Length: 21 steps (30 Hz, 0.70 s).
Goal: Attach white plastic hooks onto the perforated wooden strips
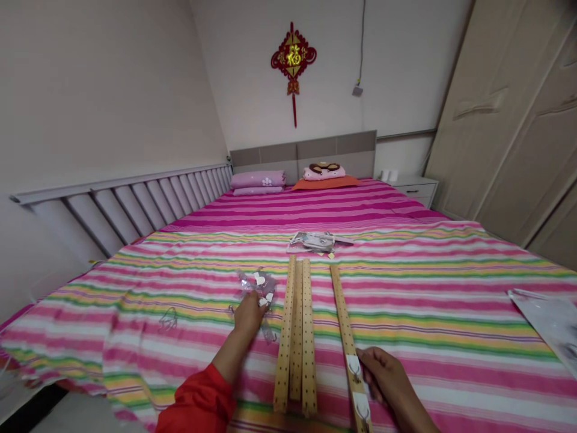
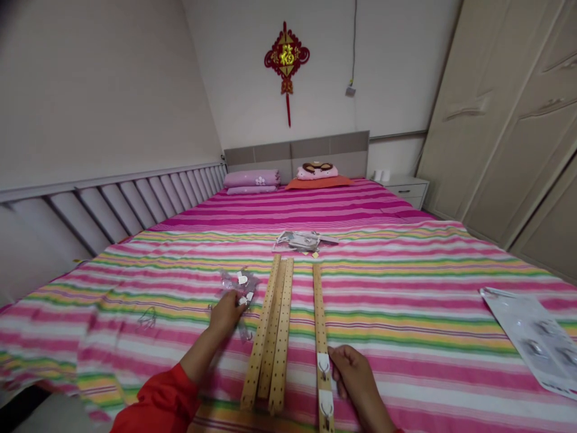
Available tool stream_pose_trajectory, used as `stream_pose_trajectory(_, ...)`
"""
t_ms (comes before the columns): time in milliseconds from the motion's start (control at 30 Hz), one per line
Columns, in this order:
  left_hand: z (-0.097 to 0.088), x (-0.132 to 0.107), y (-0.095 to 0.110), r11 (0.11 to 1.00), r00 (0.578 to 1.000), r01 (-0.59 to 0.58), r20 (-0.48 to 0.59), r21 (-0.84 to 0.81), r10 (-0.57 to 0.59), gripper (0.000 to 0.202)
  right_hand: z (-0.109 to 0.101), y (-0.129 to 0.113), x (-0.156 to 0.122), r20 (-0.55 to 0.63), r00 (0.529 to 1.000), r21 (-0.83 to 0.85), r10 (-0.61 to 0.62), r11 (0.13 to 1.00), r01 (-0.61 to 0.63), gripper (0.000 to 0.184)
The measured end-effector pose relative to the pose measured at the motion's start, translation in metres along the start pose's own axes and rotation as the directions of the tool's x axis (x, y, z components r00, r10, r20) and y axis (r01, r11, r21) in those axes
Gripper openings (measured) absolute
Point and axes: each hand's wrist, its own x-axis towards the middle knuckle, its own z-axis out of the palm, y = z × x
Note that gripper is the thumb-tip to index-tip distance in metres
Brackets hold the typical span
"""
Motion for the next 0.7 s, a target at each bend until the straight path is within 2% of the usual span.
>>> stream_pose_trajectory(167, 0.001, -0.002, 0.002, 0.993, 0.998, -0.048, -0.023, 0.110, 0.051, 0.023, -0.002, 0.012, 0.009, 0.010, 1.000, 0.017, 0.004, 1.000, -0.004, 0.042)
stream_pose_trajectory(300, 0.000, -0.008, -0.001, 0.995, 0.996, -0.045, -0.076, 0.090, 0.052, 0.032, -0.004, 0.024, 0.017, 0.014, 1.000, 0.044, 0.017, 0.999, -0.017, 0.045)
stream_pose_trajectory(400, -0.005, -0.010, -0.007, 1.000, 0.991, -0.011, -0.136, 0.009, 0.013, 0.031, -0.005, 0.028, 0.020, 0.004, 1.000, 0.046, 0.006, 0.999, -0.006, 0.045)
stream_pose_trajectory(500, -0.012, -0.010, -0.014, 0.976, 0.979, 0.018, -0.193, -0.215, -0.061, 0.026, -0.004, 0.026, 0.019, -0.006, 1.000, 0.044, -0.005, 0.999, 0.006, 0.045)
stream_pose_trajectory(567, -0.017, -0.012, -0.015, 0.879, 0.978, 0.059, -0.150, -0.473, -0.146, 0.024, -0.004, 0.022, 0.016, 0.002, 1.000, 0.045, -0.006, 0.999, 0.006, 0.044)
stream_pose_trajectory(600, -0.019, -0.014, -0.013, 0.785, 0.979, 0.093, -0.089, -0.612, -0.186, 0.023, -0.003, 0.020, 0.014, 0.009, 1.000, 0.050, -0.012, 0.999, 0.011, 0.044)
stream_pose_trajectory(700, -0.027, -0.029, 0.001, 0.384, 0.970, 0.220, 0.157, -0.897, -0.188, 0.016, -0.003, 0.013, 0.008, 0.021, 0.999, 0.083, -0.037, 0.996, 0.035, 0.040)
